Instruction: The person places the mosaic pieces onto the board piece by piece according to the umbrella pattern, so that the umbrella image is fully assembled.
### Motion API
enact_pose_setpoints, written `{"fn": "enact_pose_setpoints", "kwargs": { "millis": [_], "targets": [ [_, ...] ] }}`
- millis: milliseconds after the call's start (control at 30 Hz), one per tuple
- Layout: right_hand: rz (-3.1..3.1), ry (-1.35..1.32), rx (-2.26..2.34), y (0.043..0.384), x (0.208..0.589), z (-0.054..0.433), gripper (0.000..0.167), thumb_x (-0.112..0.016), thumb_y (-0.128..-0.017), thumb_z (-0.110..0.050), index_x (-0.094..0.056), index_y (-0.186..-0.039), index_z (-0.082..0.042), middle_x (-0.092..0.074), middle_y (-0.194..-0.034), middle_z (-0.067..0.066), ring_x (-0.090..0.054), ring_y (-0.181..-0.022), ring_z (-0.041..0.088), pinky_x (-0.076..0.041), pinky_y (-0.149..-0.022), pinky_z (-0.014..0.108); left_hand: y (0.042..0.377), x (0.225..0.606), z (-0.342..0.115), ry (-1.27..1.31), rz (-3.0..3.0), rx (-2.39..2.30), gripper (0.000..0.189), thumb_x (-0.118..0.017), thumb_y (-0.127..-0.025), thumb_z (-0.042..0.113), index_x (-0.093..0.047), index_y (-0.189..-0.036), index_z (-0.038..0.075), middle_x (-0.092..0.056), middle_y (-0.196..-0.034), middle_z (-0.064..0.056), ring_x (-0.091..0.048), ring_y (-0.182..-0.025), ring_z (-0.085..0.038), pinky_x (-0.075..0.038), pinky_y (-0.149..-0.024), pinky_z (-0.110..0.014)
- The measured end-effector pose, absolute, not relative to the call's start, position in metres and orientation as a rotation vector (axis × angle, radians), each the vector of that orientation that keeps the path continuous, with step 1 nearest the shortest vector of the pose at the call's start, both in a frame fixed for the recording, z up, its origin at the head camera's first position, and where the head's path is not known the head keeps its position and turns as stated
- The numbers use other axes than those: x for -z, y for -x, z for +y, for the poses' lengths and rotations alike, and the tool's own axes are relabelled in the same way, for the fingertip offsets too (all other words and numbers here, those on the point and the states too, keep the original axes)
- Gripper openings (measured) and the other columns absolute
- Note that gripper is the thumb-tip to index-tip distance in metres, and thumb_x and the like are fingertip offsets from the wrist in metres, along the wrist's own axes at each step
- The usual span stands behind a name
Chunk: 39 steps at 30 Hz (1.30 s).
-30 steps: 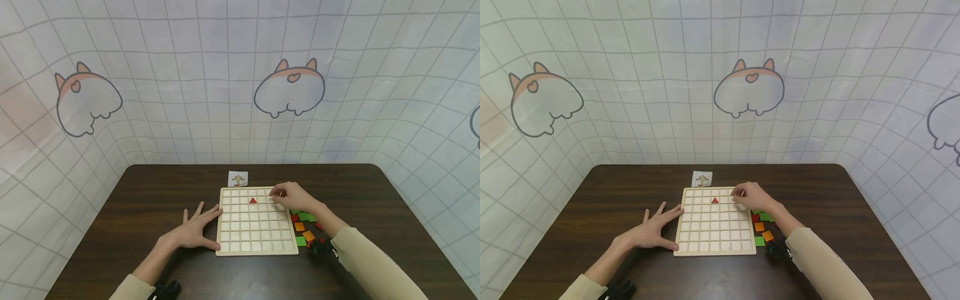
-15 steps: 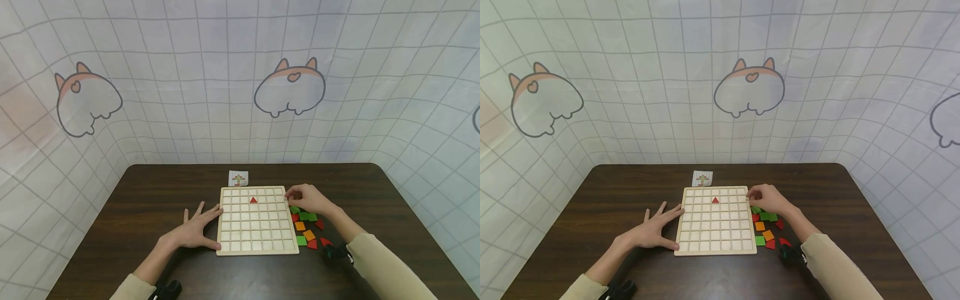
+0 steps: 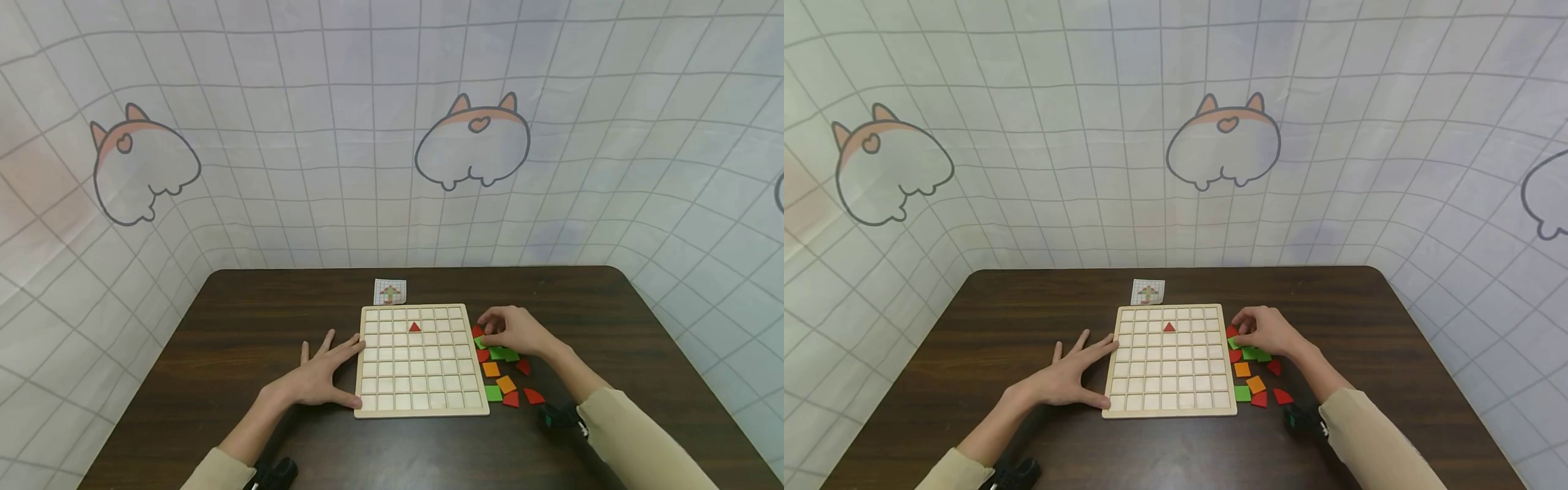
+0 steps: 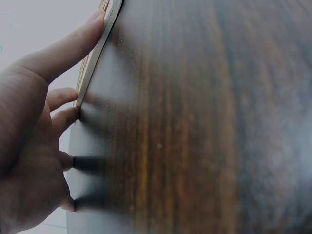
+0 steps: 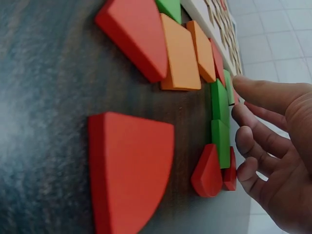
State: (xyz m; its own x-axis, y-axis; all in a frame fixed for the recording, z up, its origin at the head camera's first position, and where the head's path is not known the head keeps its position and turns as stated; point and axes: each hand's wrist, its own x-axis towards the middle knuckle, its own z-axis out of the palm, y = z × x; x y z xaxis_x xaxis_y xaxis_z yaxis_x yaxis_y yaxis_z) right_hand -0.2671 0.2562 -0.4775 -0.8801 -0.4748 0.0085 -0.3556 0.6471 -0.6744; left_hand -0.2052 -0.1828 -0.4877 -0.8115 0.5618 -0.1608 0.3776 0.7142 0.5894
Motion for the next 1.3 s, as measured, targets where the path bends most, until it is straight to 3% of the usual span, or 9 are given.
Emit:
{"fn": "enact_pose_setpoints", "kwargs": {
  "millis": [433, 633, 1300],
  "targets": [
    [2.748, 0.712, 1.021, 0.271, 0.482, 0.247, 0.024, -0.070, -0.099, -0.012, -0.072, -0.119, 0.000, -0.064, -0.083, -0.001, -0.054, -0.066, 0.013, -0.045, -0.058, 0.030, 0.205, 0.487, -0.184, -0.734, 2.592, -0.782, 0.104, -0.084, -0.081, 0.055, -0.031, -0.164, 0.021, -0.015, -0.171, -0.003, 0.013, -0.153, -0.043, 0.017, -0.104, -0.079],
    [2.769, 0.712, 0.976, 0.273, 0.481, 0.245, 0.018, -0.069, -0.098, -0.009, -0.074, -0.113, 0.001, -0.063, -0.079, -0.001, -0.052, -0.061, 0.013, -0.044, -0.056, 0.029, 0.205, 0.488, -0.184, -0.745, 2.585, -0.781, 0.104, -0.083, -0.082, 0.057, -0.030, -0.164, 0.022, -0.014, -0.171, -0.003, 0.013, -0.153, -0.043, 0.017, -0.104, -0.079],
    [2.792, 0.666, 0.923, 0.281, 0.480, 0.255, 0.022, -0.072, -0.095, -0.004, -0.073, -0.116, 0.002, -0.063, -0.087, -0.001, -0.055, -0.071, 0.014, -0.046, -0.063, 0.032, 0.205, 0.488, -0.185, -0.744, 2.590, -0.773, 0.104, -0.082, -0.082, 0.057, -0.030, -0.164, 0.022, -0.015, -0.171, -0.003, 0.013, -0.153, -0.043, 0.017, -0.104, -0.079]
  ]
}}
